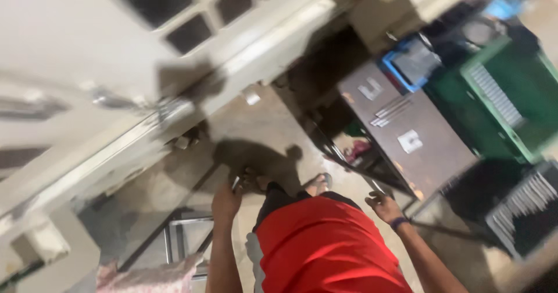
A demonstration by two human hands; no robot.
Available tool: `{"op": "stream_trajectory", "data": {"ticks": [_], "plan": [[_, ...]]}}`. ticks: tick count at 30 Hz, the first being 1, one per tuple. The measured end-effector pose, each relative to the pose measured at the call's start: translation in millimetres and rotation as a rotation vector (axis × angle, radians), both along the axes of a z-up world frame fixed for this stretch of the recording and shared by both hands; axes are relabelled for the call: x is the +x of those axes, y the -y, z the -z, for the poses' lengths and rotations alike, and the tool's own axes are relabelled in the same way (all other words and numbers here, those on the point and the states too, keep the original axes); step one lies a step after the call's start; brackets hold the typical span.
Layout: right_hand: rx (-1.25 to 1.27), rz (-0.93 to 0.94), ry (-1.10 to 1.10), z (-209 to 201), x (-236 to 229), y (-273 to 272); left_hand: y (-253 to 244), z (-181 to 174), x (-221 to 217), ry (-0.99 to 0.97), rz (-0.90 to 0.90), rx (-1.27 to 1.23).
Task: The person picks up metal rods from a green bin and places them on a metal surface. They then open a machine door, insert a rod into the machine, and close the door. The person repeats this process with additional rods.
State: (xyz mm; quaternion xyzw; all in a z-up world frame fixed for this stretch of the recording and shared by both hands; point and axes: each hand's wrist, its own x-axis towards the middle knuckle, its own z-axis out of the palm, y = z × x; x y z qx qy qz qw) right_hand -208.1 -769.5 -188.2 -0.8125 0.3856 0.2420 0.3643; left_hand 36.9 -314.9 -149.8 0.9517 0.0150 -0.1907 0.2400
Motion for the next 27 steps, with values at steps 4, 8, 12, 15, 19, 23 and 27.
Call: {"op": "stream_trajectory", "data": {"ticks": [4, 8, 12, 15, 19, 23, 27], "plan": [[0.106, 0.230, -0.014, -1.4, -82.3, 8.8, 75.2, 3.8, 29.0, 0.025, -0.013, -0.453], [0.294, 0.769, -0.056, 1.3, -127.9, 2.5, 179.4, -14.0, 54.1, -0.451, -0.356, -0.971], [0.335, 1.074, 0.031, 2.6, -169.8, -8.5, 299.0, -68.2, 43.5, -0.593, -0.150, -1.137], [0.341, 1.163, 0.064, 0.8, -195.8, -18.6, 385.6, -118.3, 23.3, -0.654, 0.108, -1.082], [0.342, 1.461, 0.198, -8.6, -211.3, -48.6, 477.0, -163.0, -3.2, -0.566, 0.620, -1.111], [0.341, 1.786, 0.240, -25.4, -190.6, -83.2, 577.1, -173.0, -20.0, -0.324, 0.963, -1.126], [0.331, 1.901, 0.243, -36.7, -157.2, -130.2, 666.3, -159.7, -38.3, -0.279, 0.988, -0.997]]}}
